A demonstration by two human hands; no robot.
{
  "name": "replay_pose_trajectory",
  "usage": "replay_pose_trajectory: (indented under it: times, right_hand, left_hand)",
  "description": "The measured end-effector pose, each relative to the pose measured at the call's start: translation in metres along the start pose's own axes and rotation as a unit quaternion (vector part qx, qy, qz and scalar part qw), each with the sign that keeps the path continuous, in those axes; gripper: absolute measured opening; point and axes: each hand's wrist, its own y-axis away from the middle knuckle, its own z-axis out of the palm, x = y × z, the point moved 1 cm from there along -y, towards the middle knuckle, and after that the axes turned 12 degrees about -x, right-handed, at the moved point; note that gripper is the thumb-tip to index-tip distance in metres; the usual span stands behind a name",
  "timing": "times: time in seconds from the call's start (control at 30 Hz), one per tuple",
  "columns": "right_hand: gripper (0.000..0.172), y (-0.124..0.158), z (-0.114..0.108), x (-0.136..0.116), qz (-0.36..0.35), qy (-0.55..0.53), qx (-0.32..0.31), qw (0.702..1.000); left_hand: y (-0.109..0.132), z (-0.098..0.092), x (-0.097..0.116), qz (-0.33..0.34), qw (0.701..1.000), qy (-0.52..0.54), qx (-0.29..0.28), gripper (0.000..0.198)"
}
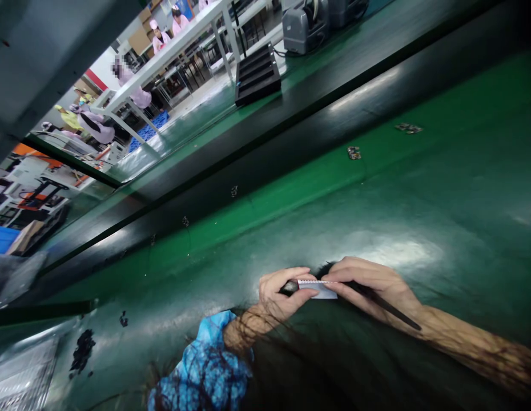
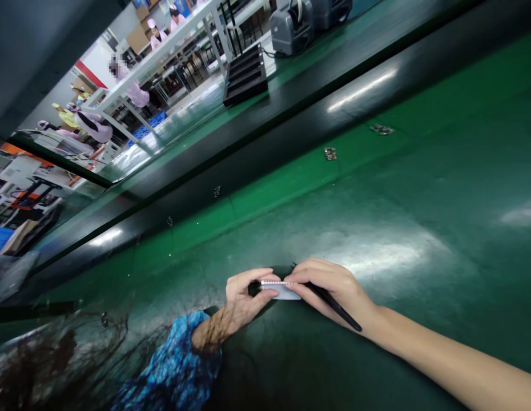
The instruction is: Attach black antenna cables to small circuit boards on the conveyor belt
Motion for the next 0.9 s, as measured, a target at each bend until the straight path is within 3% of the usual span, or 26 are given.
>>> replay_pose_trajectory:
  times: [0.67,0.9]
  right_hand:
    - [0.023,-0.009,-0.008,-0.009,-0.026,0.009,0.007,1.0]
    - [0.022,0.002,-0.002,-0.002,-0.028,0.009,0.005,1.0]
  left_hand:
    - [0.0,-0.003,0.002,-0.053,0.997,0.027,-0.051,0.014]
    - [-0.003,0.0,0.005,-0.05,0.995,0.05,-0.065,0.013]
